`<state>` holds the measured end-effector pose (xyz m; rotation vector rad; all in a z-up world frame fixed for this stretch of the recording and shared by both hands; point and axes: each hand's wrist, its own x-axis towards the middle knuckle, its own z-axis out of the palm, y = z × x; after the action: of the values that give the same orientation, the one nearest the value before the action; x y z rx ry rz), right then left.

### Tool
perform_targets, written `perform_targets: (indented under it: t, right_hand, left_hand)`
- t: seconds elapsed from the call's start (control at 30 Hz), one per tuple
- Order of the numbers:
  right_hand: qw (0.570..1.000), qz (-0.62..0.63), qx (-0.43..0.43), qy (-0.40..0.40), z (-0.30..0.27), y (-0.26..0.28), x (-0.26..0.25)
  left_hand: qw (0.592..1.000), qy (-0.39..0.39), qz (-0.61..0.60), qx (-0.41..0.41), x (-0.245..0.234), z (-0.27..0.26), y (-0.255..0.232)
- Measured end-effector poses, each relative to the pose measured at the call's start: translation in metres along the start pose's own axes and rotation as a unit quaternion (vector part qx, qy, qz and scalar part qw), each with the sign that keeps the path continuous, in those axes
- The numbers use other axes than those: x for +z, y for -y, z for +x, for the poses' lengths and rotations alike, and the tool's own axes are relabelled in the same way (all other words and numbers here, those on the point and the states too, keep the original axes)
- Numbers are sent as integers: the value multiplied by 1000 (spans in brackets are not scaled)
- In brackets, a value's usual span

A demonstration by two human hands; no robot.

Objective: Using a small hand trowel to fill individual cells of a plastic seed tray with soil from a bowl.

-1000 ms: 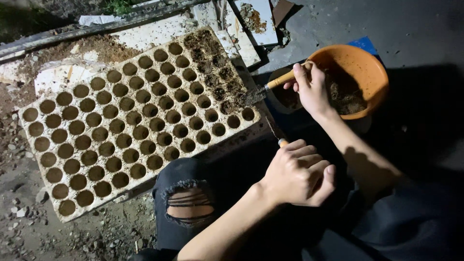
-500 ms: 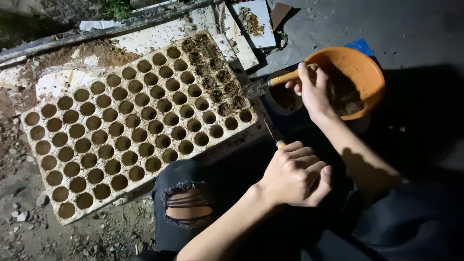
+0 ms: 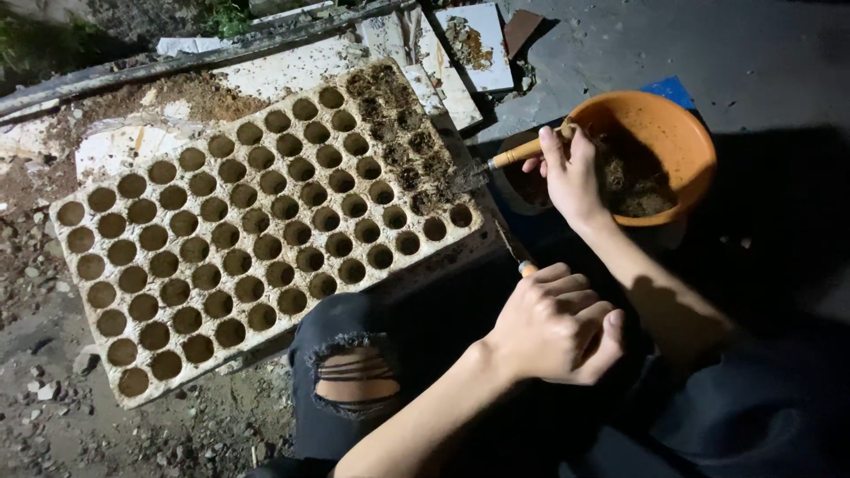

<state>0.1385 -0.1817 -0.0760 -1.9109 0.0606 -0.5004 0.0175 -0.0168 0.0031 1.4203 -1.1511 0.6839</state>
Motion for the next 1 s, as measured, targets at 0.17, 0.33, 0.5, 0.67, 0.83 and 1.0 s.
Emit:
perform_targets:
  t: [0.17,0.33,0.5,0.67,0.83,1.0]
  right_hand:
    - [999,-8,-28,-17,-7,-2,-1]
    - [992,118,43,-2,-5,-14,-9]
    - [963,176,200,-51,4,1,-25]
    - [958,182,219,-37,4,-6,-28]
    - [969,156,193,15,1,-3,-23]
    - [989,114,86,36,2,-5,-17]
  left_hand:
    - [998,58,-3,-32,-9,2,-8]
    - [991,117,2,-68,-9,3,-12]
    - [990,130,-6,-63,-9,3,-12]
    - [990,128,-3,-61,-7,3,-11]
    - [989,128,-10,-66,-8,4,-12]
    - [989,134,-2,-66,-10,3,-12]
